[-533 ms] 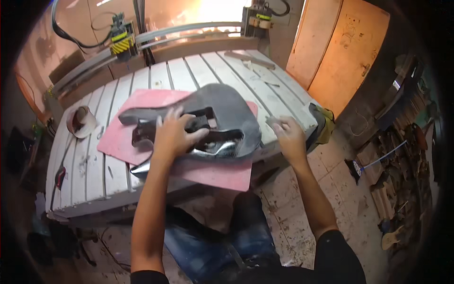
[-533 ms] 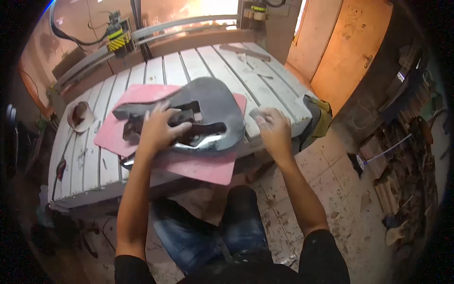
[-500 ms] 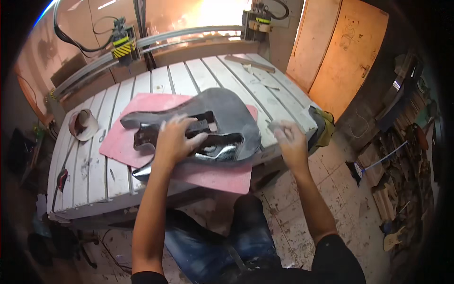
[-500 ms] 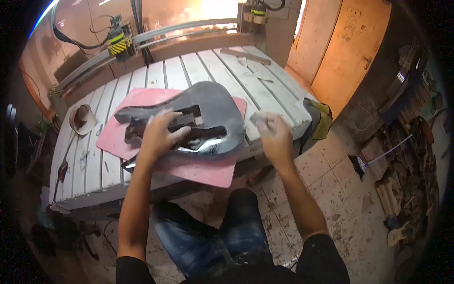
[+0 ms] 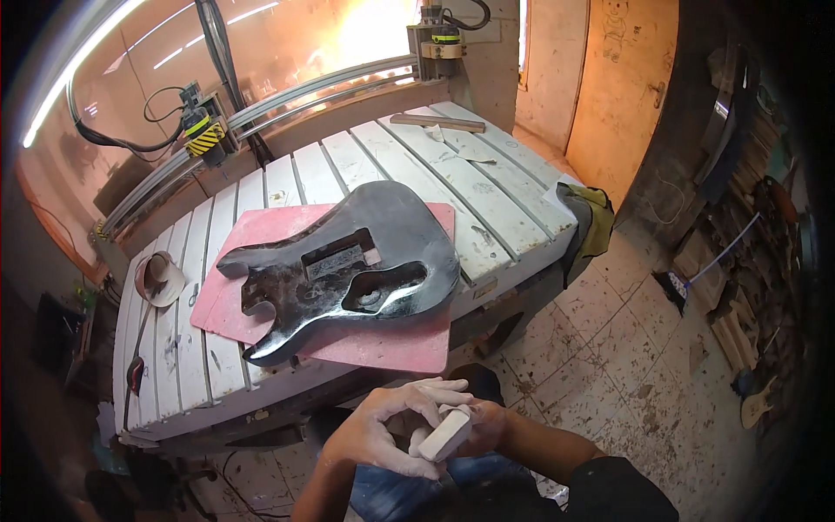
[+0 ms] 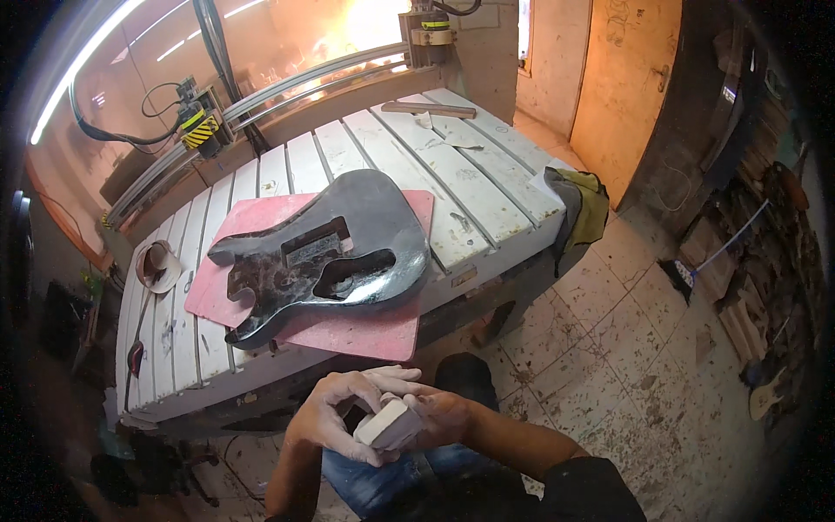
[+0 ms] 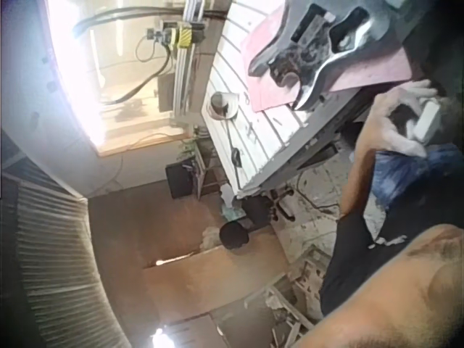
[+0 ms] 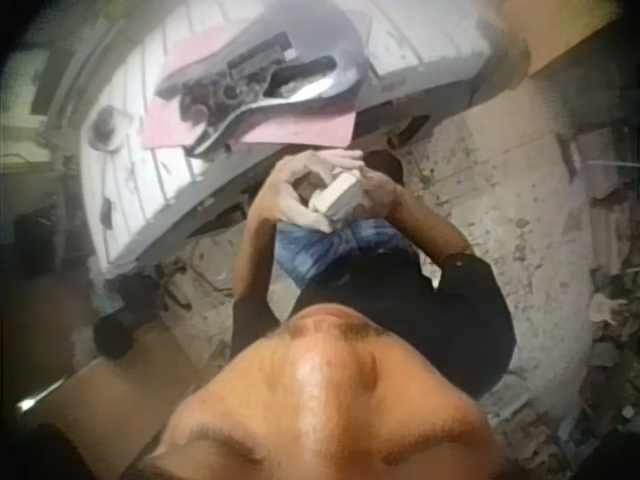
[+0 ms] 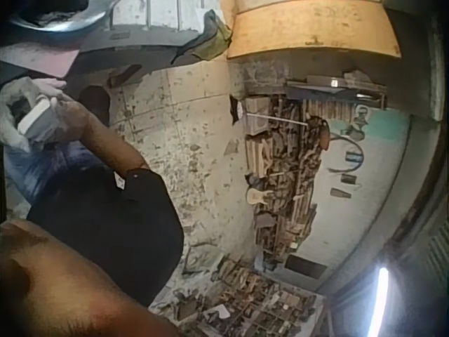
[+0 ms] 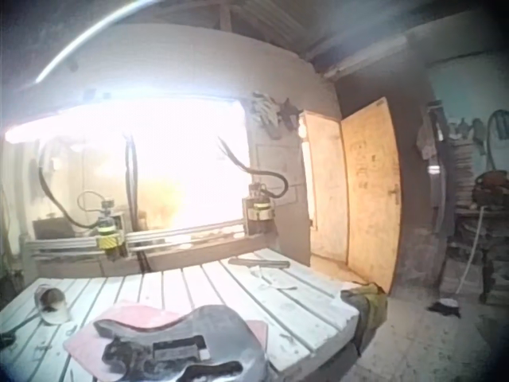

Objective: The person sands the surface of a black electric guitar body using a sanding block, focusing on the front and back of the instrument as it rests on a workbench.

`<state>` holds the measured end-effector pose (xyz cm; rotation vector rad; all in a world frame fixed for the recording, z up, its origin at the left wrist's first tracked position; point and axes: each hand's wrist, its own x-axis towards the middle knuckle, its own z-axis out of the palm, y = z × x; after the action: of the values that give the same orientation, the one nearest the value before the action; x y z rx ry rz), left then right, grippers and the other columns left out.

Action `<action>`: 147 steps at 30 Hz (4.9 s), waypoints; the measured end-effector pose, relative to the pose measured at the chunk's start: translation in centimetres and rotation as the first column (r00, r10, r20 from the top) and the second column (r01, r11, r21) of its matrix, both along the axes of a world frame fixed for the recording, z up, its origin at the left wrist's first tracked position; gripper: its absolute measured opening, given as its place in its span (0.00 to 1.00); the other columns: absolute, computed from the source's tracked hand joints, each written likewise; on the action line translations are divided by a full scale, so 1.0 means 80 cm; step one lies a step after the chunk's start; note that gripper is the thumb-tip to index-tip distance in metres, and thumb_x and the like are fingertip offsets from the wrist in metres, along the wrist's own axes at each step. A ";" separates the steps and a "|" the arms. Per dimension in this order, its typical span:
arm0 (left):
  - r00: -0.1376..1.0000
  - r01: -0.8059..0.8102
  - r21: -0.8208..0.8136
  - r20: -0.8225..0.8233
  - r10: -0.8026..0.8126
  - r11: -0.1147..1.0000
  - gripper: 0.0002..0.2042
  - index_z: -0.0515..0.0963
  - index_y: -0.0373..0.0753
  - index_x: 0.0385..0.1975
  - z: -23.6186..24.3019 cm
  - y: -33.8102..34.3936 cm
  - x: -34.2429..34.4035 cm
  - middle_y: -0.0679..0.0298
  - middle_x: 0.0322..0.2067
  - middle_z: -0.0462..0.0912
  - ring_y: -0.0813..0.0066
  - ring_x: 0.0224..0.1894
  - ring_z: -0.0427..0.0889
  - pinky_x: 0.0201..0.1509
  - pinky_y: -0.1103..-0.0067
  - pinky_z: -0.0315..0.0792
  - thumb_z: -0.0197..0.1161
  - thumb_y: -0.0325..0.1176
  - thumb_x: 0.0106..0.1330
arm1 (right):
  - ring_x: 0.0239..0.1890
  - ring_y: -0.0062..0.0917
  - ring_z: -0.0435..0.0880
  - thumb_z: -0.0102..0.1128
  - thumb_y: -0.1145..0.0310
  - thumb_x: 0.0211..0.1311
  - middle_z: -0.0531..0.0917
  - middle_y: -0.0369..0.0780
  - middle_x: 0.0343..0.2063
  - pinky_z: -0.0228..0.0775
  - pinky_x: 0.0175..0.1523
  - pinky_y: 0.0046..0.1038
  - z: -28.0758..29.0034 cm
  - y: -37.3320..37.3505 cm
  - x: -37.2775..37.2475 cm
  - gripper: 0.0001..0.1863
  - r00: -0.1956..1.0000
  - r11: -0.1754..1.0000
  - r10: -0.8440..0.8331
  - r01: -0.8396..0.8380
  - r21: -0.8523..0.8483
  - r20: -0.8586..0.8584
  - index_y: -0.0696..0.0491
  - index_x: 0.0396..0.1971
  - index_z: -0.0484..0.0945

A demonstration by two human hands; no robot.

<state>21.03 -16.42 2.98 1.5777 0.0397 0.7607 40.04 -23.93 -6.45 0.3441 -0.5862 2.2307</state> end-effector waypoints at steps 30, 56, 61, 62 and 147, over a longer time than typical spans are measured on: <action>0.304 -0.558 0.786 -0.105 0.947 0.266 0.18 0.86 0.35 0.49 0.032 0.108 -0.095 0.52 0.52 0.86 0.52 0.57 0.84 0.62 0.64 0.76 0.79 0.32 0.61 | 0.44 0.30 0.85 0.78 0.38 0.50 0.88 0.33 0.36 0.65 0.63 0.40 0.082 0.188 0.040 0.27 -0.496 -0.148 -0.808 -0.352 0.924 -0.318 0.44 0.41 0.90; 0.395 -0.392 0.851 -0.188 0.899 0.350 0.11 0.86 0.42 0.41 0.012 0.161 -0.118 0.57 0.54 0.87 0.56 0.60 0.81 0.67 0.59 0.69 0.76 0.40 0.67 | 0.37 0.32 0.85 0.84 0.41 0.42 0.87 0.34 0.30 0.68 0.58 0.39 0.079 0.212 0.069 0.27 -0.448 -0.198 -0.819 -0.367 0.909 -0.359 0.48 0.32 0.89; 0.165 -0.483 0.811 -0.285 0.944 0.329 0.13 0.86 0.43 0.43 0.016 0.217 -0.173 0.60 0.58 0.83 0.57 0.63 0.78 0.67 0.60 0.68 0.76 0.42 0.67 | 0.38 0.31 0.85 0.83 0.39 0.43 0.87 0.34 0.30 0.67 0.56 0.38 0.081 0.217 0.053 0.28 -0.445 -0.276 -0.798 -0.328 0.904 -0.405 0.48 0.32 0.89; 0.240 -0.421 0.846 -0.245 0.939 0.328 0.13 0.86 0.42 0.44 0.009 0.208 -0.155 0.59 0.59 0.83 0.56 0.62 0.78 0.67 0.60 0.68 0.76 0.42 0.67 | 0.38 0.31 0.86 0.83 0.39 0.42 0.87 0.33 0.30 0.67 0.56 0.38 0.080 0.214 0.057 0.28 -0.456 -0.253 -0.798 -0.342 0.905 -0.395 0.48 0.32 0.88; 0.329 -0.457 0.799 -0.258 0.909 0.392 0.11 0.88 0.47 0.41 0.011 0.162 -0.123 0.62 0.55 0.88 0.60 0.60 0.77 0.66 0.59 0.64 0.76 0.44 0.67 | 0.41 0.32 0.85 0.85 0.42 0.39 0.88 0.34 0.32 0.65 0.59 0.40 0.076 0.202 0.039 0.28 -0.548 -0.167 -0.776 -0.299 0.939 -0.312 0.48 0.33 0.89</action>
<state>11.17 -3.44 3.85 2.4534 1.3335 0.8763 43.14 -7.79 -0.39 -1.2249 -1.8888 -0.2425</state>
